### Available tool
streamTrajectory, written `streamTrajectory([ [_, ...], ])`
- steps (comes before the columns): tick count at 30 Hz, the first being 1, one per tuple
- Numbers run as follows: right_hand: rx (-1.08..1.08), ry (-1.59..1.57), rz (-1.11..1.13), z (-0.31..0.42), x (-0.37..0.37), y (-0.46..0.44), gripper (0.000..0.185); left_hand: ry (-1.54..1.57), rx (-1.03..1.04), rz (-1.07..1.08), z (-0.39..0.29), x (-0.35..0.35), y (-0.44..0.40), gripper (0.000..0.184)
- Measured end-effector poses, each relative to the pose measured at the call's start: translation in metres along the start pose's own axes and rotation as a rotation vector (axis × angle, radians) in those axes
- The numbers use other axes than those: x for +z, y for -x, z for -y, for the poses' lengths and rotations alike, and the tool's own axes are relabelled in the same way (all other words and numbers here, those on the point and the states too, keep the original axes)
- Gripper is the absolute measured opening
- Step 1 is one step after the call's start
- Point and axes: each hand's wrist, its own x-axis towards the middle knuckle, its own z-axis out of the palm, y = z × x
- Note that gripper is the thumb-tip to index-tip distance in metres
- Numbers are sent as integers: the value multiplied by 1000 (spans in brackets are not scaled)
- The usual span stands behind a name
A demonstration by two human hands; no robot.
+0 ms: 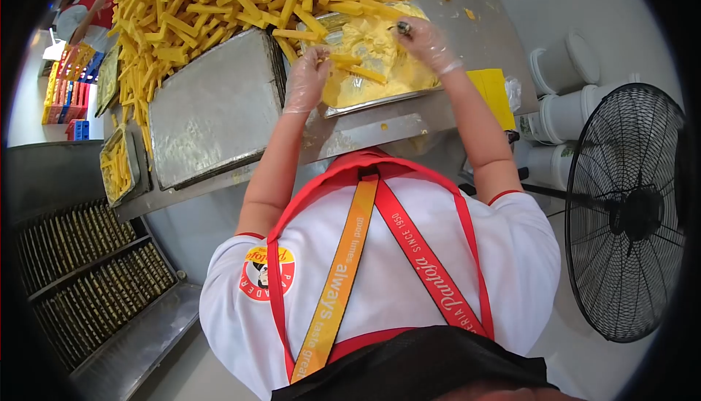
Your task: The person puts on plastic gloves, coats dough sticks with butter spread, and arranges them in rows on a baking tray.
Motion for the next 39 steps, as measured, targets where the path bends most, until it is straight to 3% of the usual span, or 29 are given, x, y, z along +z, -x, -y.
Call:
streamTrajectory([
  [1,-77,-66,-83,14,5,-3,22,-98,48,-25,0,0,2,23],
  [4,254,-501,129,24,27,-8,23,-204,62,-44,1,2,2,27],
  [8,492,-178,46,-12,31,-14,24,-209,4,-31,-6,-3,2,31],
  [9,420,92,-13,9,10,-14,29,-203,-13,-37,-6,-3,1,31],
  [12,70,-114,-226,19,22,1,30,-253,-42,-30,-5,-2,2,33],
  [15,522,-377,290,7,5,0,26,-310,-1,-44,-3,0,0,35],
  [18,510,-70,85,10,-9,-7,23,-333,35,-80,-2,3,-5,36],
  [19,243,18,-68,8,5,-4,24,-338,40,-91,-2,4,-6,36],
  [22,498,-892,-179,43,19,-1,18,-324,64,-89,8,12,-12,40],
  [23,496,-1138,-187,53,19,-1,15,-335,81,-102,12,16,-12,41],
  [26,562,-1182,-158,40,30,-2,16,-352,112,-113,20,22,-16,44],
  [29,640,-350,-11,-15,46,0,18,-337,92,-76,20,23,-19,46],
  [32,537,-458,-136,6,37,1,20,-339,64,-66,18,23,-20,46],
  [35,537,-1293,-266,64,20,-8,21,-350,65,-71,18,26,-16,47],
  [39,587,-729,-114,5,40,1,18,-313,114,-80,23,25,-18,48],
])
